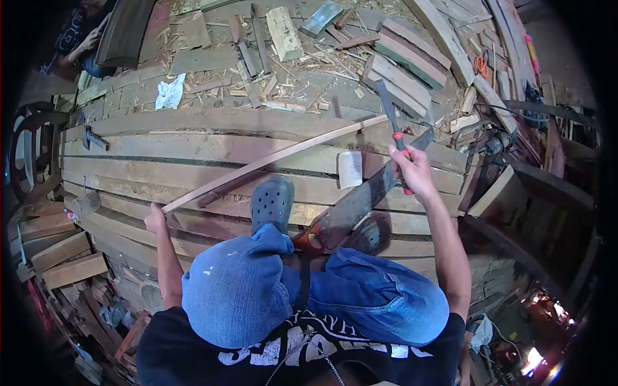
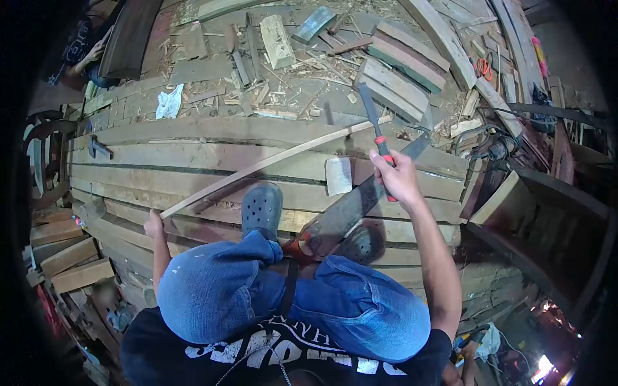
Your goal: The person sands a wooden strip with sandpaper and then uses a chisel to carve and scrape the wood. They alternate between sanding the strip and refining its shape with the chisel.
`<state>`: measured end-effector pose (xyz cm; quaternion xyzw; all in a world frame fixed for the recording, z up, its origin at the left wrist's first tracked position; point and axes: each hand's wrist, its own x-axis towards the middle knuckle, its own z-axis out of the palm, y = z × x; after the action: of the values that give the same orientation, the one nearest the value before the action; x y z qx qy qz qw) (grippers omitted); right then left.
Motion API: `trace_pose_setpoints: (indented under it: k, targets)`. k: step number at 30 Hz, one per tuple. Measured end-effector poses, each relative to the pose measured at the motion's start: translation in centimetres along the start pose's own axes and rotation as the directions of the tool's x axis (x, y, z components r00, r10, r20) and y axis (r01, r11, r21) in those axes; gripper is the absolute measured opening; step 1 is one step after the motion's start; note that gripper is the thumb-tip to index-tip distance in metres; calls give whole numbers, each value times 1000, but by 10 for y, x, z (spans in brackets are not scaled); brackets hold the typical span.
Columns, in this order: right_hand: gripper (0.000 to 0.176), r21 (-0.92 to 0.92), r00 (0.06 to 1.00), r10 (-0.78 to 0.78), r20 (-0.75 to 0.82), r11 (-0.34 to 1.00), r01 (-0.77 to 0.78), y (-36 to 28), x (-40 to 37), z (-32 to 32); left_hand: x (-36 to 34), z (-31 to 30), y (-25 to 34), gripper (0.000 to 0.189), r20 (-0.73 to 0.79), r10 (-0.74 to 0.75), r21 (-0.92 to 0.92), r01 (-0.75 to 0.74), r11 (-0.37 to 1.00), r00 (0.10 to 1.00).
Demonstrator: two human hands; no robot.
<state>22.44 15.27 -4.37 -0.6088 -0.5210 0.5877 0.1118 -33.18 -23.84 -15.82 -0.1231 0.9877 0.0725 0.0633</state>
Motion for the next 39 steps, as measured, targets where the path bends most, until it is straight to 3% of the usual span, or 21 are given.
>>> trace_pose_setpoints:
  k: [2, 3, 5, 6, 7, 9, 13, 15, 17, 18, 19, 21, 22, 25, 26, 30, 35, 36, 37, 39]
  targets:
    - [37, 11, 996, 83, 12, 996, -83, 5, 3, 7, 3, -2, -13, 78, 7, 142, 229, -140, 963, 990]
    - [37, 18, 996, 84, 15, 996, -84, 6, 6, 9, 4, -4, -16, 78, 1, 145, 232, -142, 962, 989]
    - [36, 23, 990, 126, 65, 992, -128, 13, 11, 12, 5, -6, -30, 85, 181, 209, 297, -256, 920, 961]
    - [34, 26, 989, 124, 78, 992, -126, 18, 14, 14, 4, -7, -38, 84, 225, 327, 281, -383, 880, 918]
    - [34, 31, 989, 124, 80, 991, -127, 21, 15, 16, 3, -11, -47, 84, 221, 330, 284, -384, 878, 918]
    - [33, 33, 989, 127, 76, 991, -129, 24, 18, 18, -31, -29, -41, 80, 494, 377, 103, -483, 869, 783]
    - [31, 59, 991, 103, 90, 992, -108, 34, 20, 22, -46, -29, -79, 75, 825, 271, -72, -384, 921, 496]
    - [30, 71, 991, 82, 107, 993, -89, 37, 17, 23, -87, -54, -64, 69, 832, 397, -124, -567, 814, 389]
    - [29, 19, 989, 114, 97, 993, -116, 43, 20, 24, -96, -52, -74, 63, 796, 484, 57, -841, 538, 364]
    - [29, 19, 989, 97, 108, 995, -100, 43, 18, 24, -94, -45, -84, 58, 778, 568, -87, -851, 519, 267]
    - [29, -7, 990, 91, 104, 996, -91, 43, 16, 24, -85, -30, -102, 58, 769, 574, -84, -847, 525, 280]
    - [28, -35, 992, 85, 98, 996, -82, 39, 16, 24, -53, 5, -145, 57, 697, 709, -188, -928, 321, 104]
    - [28, -29, 994, 61, 86, 998, -59, 38, 15, 24, -40, 16, -158, 51, 595, 803, -217, -968, 123, -32]
    - [28, 29, 997, 34, 63, 999, -36, 35, 8, 22, -129, -68, -50, 49, 759, 585, -216, -738, 640, 286]
    - [28, 43, 999, 15, 50, 999, -17, 35, 8, 22, -132, -66, -46, 49, 778, 550, -207, -702, 681, 304]
    - [27, 63, 1000, 3, 2, 998, -3, 38, 9, 17, -118, -35, -59, 53, 786, 549, -236, -684, 691, 285]
    - [27, 44, 999, -38, -9, 998, 38, 35, 4, 16, -104, -30, -44, 57, 661, 656, -222, -741, 634, 364]
    - [31, -18, 998, -36, -47, 999, 35, 39, 6, 15, -119, -56, -13, 53, 657, 669, -113, -832, 543, 347]
    - [31, -21, 998, -36, -43, 999, 35, 45, 10, 14, -128, -73, 9, 53, 658, 667, -112, -829, 547, 351]
    - [38, -350, 955, -262, -141, 915, 200, 54, 18, 11, -139, -92, 39, 48, 567, 784, -66, -934, 350, 254]
